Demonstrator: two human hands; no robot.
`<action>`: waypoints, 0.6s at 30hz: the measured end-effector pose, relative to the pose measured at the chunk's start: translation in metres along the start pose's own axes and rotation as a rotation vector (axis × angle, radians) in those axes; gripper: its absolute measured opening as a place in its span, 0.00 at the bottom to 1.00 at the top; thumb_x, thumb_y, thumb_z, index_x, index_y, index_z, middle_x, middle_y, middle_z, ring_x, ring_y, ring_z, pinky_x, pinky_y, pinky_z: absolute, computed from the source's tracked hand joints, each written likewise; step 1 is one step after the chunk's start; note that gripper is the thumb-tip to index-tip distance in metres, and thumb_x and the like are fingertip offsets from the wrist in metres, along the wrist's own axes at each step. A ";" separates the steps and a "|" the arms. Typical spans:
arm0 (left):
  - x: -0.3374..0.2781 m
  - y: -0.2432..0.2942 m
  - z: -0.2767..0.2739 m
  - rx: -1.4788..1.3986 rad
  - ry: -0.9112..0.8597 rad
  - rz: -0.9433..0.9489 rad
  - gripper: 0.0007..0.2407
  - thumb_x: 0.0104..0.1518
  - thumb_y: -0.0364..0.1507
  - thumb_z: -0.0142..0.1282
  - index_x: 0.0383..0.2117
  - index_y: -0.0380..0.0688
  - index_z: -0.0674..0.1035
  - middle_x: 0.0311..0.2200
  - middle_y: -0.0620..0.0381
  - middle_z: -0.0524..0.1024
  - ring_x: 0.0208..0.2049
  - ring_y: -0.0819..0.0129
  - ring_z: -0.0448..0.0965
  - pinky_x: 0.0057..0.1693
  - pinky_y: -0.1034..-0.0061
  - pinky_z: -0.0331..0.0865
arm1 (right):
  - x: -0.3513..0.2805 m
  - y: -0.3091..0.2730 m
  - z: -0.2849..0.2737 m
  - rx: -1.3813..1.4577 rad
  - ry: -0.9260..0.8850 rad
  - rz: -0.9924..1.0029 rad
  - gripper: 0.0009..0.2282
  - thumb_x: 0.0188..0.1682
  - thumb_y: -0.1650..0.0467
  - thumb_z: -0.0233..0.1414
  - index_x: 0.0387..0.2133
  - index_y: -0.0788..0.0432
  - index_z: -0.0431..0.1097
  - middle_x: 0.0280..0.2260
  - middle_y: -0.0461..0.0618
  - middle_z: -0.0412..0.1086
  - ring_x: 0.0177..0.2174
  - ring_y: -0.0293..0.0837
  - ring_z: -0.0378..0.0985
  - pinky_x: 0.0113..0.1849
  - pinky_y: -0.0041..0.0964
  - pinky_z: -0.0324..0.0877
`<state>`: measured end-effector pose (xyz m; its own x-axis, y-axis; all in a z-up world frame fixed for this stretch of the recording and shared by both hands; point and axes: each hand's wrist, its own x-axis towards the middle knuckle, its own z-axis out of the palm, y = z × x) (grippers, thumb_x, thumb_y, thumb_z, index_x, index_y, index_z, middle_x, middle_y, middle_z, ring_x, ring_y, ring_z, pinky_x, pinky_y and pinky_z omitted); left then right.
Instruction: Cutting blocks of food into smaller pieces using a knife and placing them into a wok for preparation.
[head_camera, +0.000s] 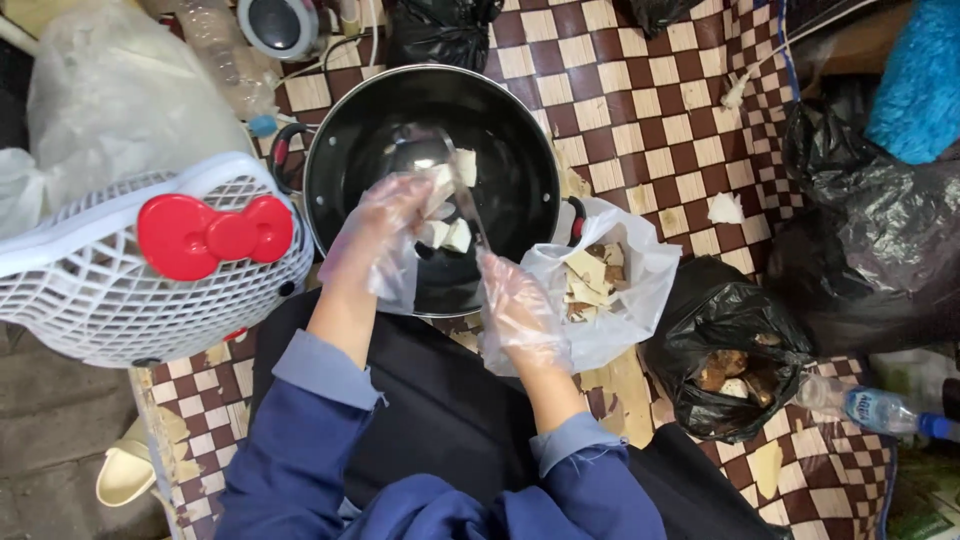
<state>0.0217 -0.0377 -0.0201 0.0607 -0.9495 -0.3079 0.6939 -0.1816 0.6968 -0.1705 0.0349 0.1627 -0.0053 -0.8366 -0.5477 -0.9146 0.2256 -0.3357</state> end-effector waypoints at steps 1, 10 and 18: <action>-0.026 0.027 0.019 0.007 0.052 -0.036 0.15 0.52 0.28 0.64 0.43 0.34 0.79 0.33 0.49 0.78 0.30 0.65 0.79 0.28 0.75 0.74 | -0.003 -0.004 0.002 0.003 -0.003 -0.004 0.29 0.56 0.47 0.30 0.60 0.47 0.65 0.50 0.56 0.72 0.56 0.48 0.71 0.58 0.36 0.62; -0.072 0.071 0.037 0.358 0.177 -0.164 0.13 0.56 0.35 0.64 0.45 0.51 0.82 0.41 0.51 0.79 0.42 0.62 0.82 0.50 0.77 0.77 | -0.014 -0.019 0.013 0.004 -0.023 -0.007 0.28 0.56 0.48 0.32 0.56 0.49 0.67 0.48 0.57 0.74 0.54 0.51 0.72 0.56 0.40 0.64; -0.067 0.063 0.031 0.012 0.232 -0.155 0.18 0.49 0.25 0.70 0.48 0.53 0.83 0.38 0.54 0.80 0.36 0.68 0.83 0.42 0.79 0.80 | -0.011 -0.027 0.017 0.007 -0.052 0.003 0.27 0.55 0.48 0.33 0.52 0.50 0.69 0.45 0.58 0.75 0.52 0.53 0.73 0.54 0.43 0.66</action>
<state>0.0396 0.0069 0.0646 0.1186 -0.8263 -0.5507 0.6994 -0.3241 0.6370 -0.1385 0.0468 0.1650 0.0136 -0.8088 -0.5880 -0.9119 0.2312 -0.3391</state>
